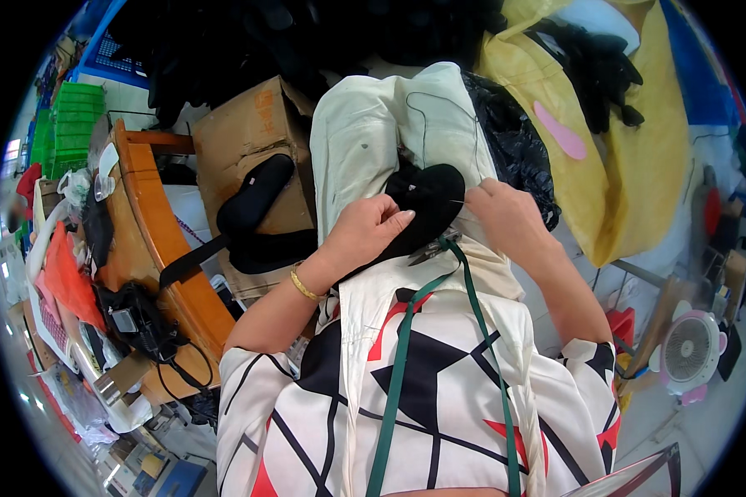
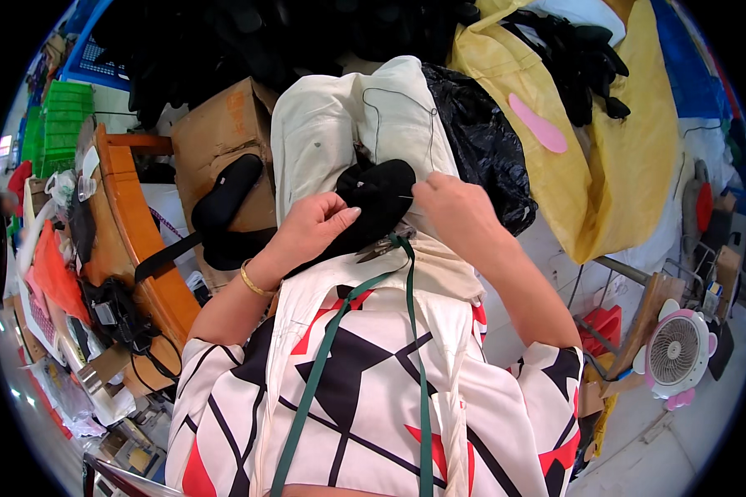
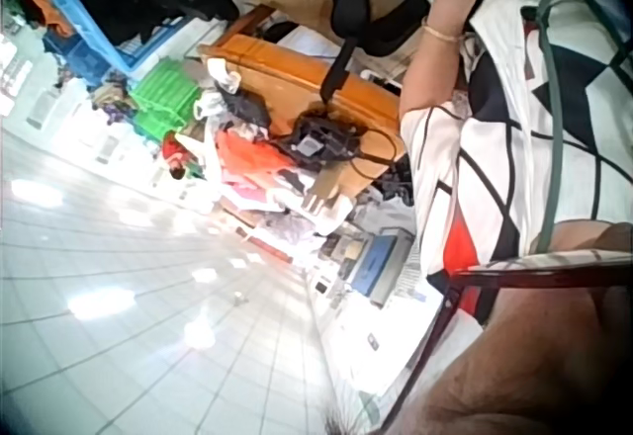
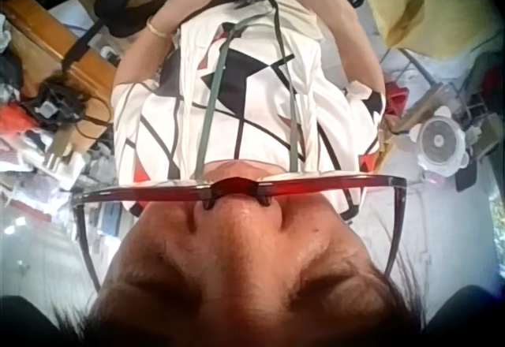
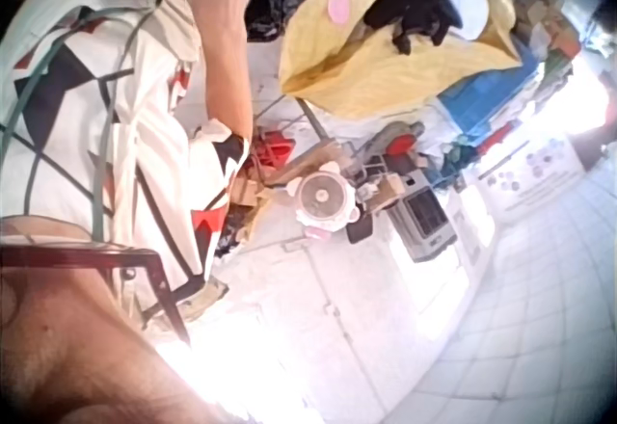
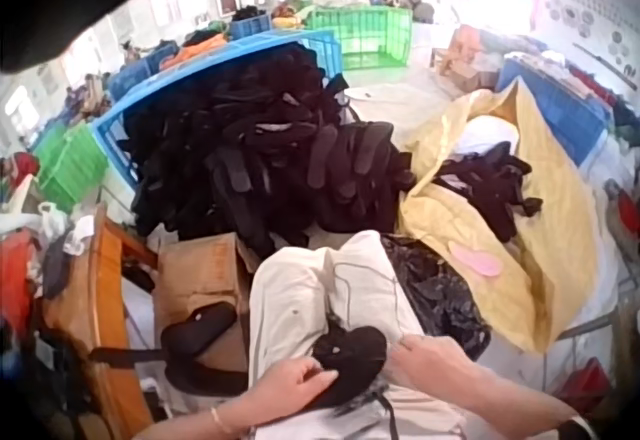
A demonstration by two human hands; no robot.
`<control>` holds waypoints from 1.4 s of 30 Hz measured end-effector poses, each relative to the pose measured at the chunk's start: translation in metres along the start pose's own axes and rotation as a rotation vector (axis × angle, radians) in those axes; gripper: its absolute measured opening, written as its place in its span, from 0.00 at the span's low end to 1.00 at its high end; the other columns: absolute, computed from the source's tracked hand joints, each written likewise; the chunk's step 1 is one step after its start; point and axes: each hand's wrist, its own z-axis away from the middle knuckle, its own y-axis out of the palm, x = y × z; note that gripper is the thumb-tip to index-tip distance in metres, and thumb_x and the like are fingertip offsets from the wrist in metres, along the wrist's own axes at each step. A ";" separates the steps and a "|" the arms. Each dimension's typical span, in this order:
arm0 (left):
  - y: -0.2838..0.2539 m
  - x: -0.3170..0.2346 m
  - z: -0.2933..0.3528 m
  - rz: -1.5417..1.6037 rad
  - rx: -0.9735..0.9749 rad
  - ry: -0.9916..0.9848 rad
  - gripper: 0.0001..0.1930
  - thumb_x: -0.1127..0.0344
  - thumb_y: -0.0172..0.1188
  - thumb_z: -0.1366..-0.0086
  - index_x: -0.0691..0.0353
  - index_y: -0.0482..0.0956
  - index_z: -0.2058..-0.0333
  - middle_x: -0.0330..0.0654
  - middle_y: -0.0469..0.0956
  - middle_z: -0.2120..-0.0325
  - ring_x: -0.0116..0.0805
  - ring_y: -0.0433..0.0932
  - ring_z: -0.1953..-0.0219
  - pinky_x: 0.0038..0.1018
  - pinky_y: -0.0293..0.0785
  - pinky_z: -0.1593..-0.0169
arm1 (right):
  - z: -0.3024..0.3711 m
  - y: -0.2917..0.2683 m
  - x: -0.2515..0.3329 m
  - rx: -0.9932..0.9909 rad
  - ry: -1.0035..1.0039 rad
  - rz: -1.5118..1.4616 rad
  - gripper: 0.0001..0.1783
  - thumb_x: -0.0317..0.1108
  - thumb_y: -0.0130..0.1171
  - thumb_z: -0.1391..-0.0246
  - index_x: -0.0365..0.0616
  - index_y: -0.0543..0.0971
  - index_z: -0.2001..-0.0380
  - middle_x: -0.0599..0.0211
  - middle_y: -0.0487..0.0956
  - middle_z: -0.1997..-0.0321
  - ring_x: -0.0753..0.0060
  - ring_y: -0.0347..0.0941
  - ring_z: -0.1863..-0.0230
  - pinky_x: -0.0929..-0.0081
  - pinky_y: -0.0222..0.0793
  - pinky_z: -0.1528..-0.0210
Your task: The person sits on the floor and sews a black shoe using a needle and thread. They repeatedly insert the needle into the shoe's sole and pull the thread through to stitch the material. The person works on the shoe held in their lap, occasionally adjusting their grip on the item.
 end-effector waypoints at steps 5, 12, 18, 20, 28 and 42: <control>0.020 0.035 -0.014 0.121 0.024 0.073 0.15 0.61 0.65 0.37 0.69 0.76 0.63 0.49 0.79 0.73 0.34 0.75 0.73 0.30 0.71 0.66 | 0.015 -0.015 -0.023 -0.036 0.386 -0.823 0.04 0.28 0.57 0.39 0.44 0.76 0.60 0.68 0.78 0.70 0.74 0.76 0.72 0.78 0.72 0.71; 0.008 -0.014 0.005 -0.051 -0.050 0.204 0.12 0.70 0.64 0.41 0.68 0.78 0.60 0.53 0.78 0.69 0.43 0.78 0.67 0.30 0.74 0.60 | 0.013 -0.007 -0.045 -0.328 0.422 -1.204 0.09 0.30 0.52 0.34 0.40 0.77 0.55 0.71 0.76 0.67 0.83 0.73 0.66 0.82 0.72 0.60; 0.003 0.011 0.004 0.400 -0.006 0.227 0.11 0.72 0.62 0.41 0.70 0.80 0.60 0.44 0.82 0.64 0.32 0.79 0.62 0.28 0.74 0.57 | -0.009 0.010 0.002 -0.021 0.335 -0.825 0.19 0.43 0.58 0.36 0.35 0.74 0.70 0.72 0.68 0.75 0.82 0.62 0.71 0.77 0.61 0.69; 0.002 -0.026 0.012 0.664 0.017 0.060 0.12 0.69 0.61 0.35 0.69 0.78 0.55 0.37 0.80 0.63 0.23 0.76 0.61 0.23 0.73 0.56 | -0.011 0.012 0.011 -0.055 0.348 -0.825 0.20 0.43 0.59 0.37 0.35 0.72 0.72 0.72 0.66 0.77 0.82 0.60 0.73 0.76 0.59 0.72; -0.004 -0.027 0.009 0.743 0.173 -0.015 0.18 0.74 0.62 0.36 0.68 0.76 0.47 0.36 0.79 0.55 0.23 0.76 0.55 0.23 0.72 0.46 | -0.015 0.023 0.019 -0.169 0.288 -0.758 0.21 0.42 0.61 0.39 0.32 0.73 0.73 0.62 0.67 0.79 0.74 0.60 0.76 0.71 0.60 0.73; -0.034 -0.012 -0.012 0.350 0.355 -0.017 0.17 0.70 0.62 0.33 0.65 0.76 0.47 0.36 0.78 0.54 0.22 0.76 0.55 0.23 0.73 0.48 | -0.018 0.042 -0.008 0.207 0.520 -1.126 0.19 0.44 0.60 0.38 0.35 0.82 0.61 0.75 0.77 0.69 0.84 0.69 0.66 0.80 0.67 0.62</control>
